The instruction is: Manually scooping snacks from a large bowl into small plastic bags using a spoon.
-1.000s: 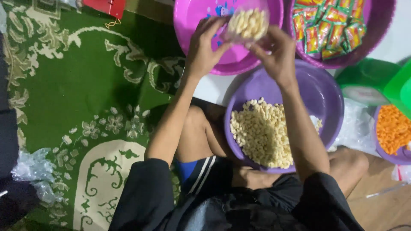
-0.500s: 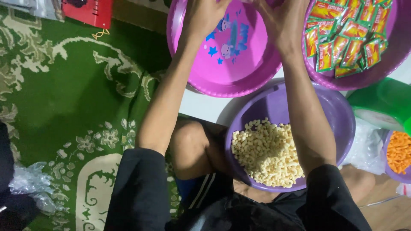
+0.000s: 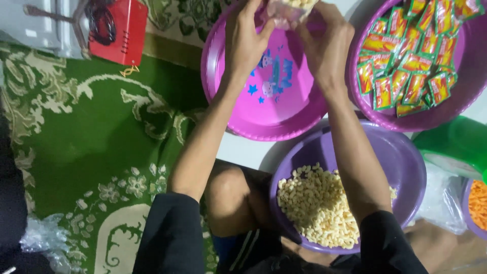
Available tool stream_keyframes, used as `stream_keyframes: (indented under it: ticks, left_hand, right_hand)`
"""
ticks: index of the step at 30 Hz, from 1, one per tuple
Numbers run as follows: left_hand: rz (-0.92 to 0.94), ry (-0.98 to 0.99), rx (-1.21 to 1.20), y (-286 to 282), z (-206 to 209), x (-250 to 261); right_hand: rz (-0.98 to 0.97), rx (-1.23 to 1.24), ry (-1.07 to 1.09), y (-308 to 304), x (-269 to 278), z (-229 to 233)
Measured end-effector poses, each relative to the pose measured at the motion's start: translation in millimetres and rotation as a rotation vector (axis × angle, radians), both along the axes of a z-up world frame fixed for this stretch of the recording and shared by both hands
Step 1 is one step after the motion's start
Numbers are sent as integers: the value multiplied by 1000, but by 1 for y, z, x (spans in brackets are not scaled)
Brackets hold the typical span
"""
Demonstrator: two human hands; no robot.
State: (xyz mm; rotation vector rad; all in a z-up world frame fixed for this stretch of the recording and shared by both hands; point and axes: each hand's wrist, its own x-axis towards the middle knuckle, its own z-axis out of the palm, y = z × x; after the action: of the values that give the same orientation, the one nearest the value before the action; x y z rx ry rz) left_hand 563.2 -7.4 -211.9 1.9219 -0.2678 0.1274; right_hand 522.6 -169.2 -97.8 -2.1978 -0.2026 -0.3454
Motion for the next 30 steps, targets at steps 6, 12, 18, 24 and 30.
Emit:
stream_keyframes:
  ticks: [6, 12, 18, 24, 30]
  left_hand:
    - [2, 95, -23, -2, -27, 1]
    - [68, 17, 175, 2, 1, -3]
    - [72, 85, 236, 1, 1, -7]
    - [79, 4, 230, 2, 3, -10]
    - [90, -6, 126, 4, 19, -26]
  right_hand:
    - [-67, -43, 10, 6, 3, -2]
    - [-80, -13, 76, 8, 1, -7]
    - [-74, 6, 76, 8, -1, -4]
    - [-56, 20, 62, 6, -5, -2]
    - [-50, 24, 62, 6, -12, 2]
